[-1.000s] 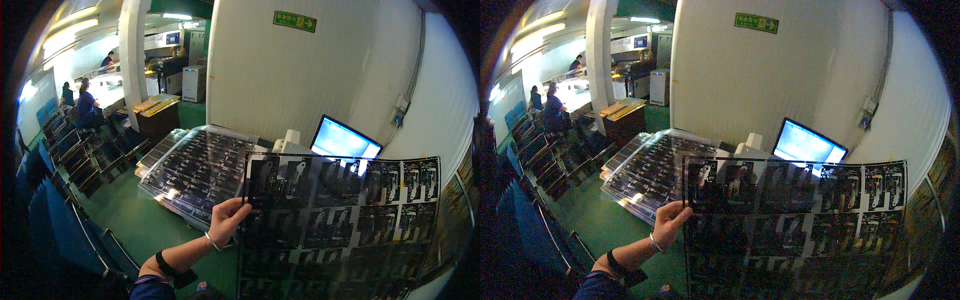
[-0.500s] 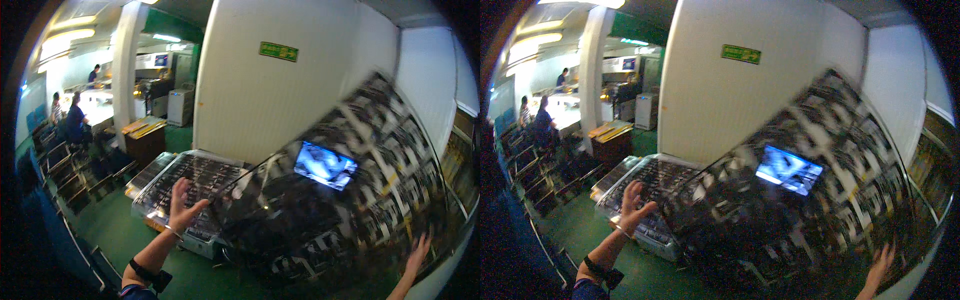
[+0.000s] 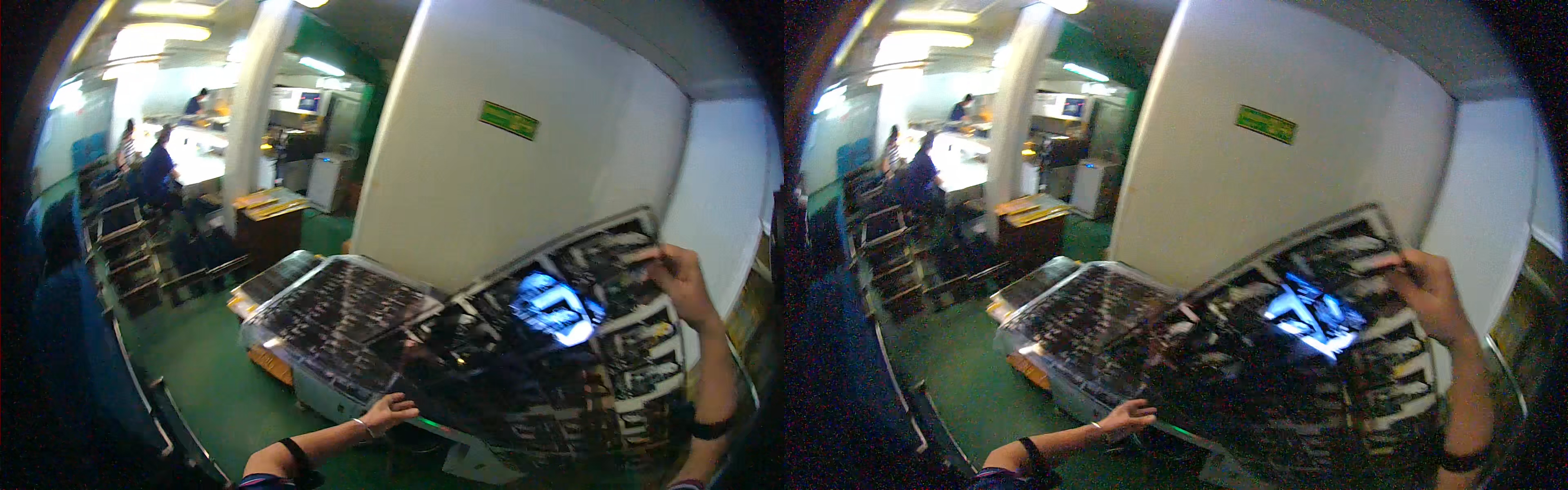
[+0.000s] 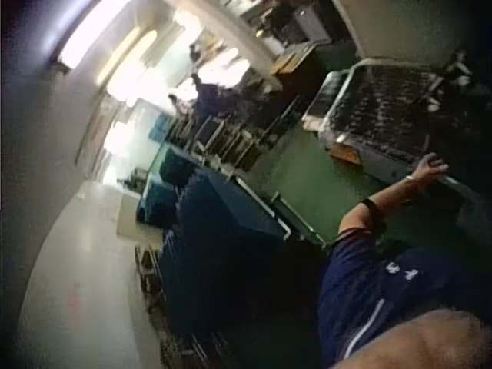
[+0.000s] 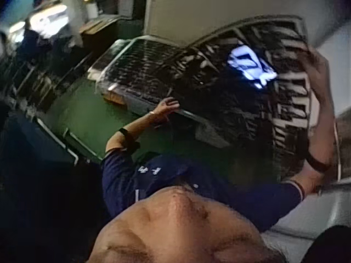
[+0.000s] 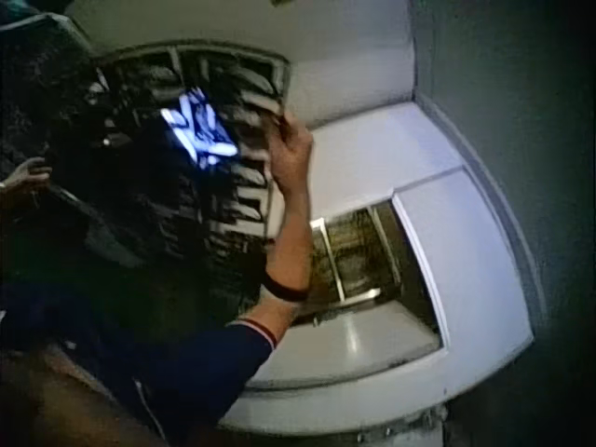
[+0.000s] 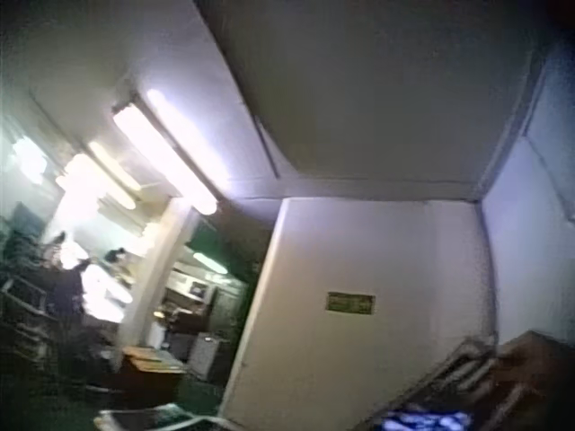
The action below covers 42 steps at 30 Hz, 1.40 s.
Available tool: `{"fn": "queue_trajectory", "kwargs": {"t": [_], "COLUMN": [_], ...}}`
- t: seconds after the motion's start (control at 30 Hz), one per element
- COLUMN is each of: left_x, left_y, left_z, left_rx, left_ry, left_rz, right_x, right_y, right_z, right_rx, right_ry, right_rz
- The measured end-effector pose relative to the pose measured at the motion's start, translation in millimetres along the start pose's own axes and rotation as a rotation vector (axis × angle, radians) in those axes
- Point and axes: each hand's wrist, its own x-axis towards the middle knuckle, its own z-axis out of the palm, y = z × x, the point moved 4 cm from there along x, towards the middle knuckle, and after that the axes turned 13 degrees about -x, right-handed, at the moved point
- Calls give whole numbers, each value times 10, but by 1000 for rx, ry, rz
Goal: The recorder picks up, aligns, and inspects large transparent negative or stencil sheets on an inspection table.
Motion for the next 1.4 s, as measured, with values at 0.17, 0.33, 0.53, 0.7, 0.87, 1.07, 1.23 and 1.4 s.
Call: {"fn": "queue_trajectory", "kwargs": {"t": [0.17, 0.33, 0.53, 0.7, 0.87, 1.07, 1.23, 1.4], "left_x": [-194, -591, -1213, -1651, -1949, -2089, -2165, -1695], "left_y": [310, 765, 1219, 1370, 1319, 1336, 1259, 910], "left_z": [239, 191, 214, 40, -535, -1144, -1716, -2337], "left_rx": [1, -15, -246, -64, -214, -281, -268, -271], "left_ry": [-86, -103, -232, 190, 568, 846, 1022, 1067], "left_rz": [154, 177, 372, 641, 837, 855, 843, 783], "right_x": [44, 388, 892, 1545, 2049, 1513, 75, -2084], "right_y": [355, 761, 796, 328, -470, -527, -3, 1329], "right_z": [-446, -263, 230, 1022, 1888, 2328, 2956, 4194], "right_rx": [-51, -10, 18, 296, 455, 308, 370, 714], "right_ry": [137, 154, 152, 15, -22, -2, -397, -483], "right_rz": [40, 49, 51, -121, -309, -421, -396, 771]}}
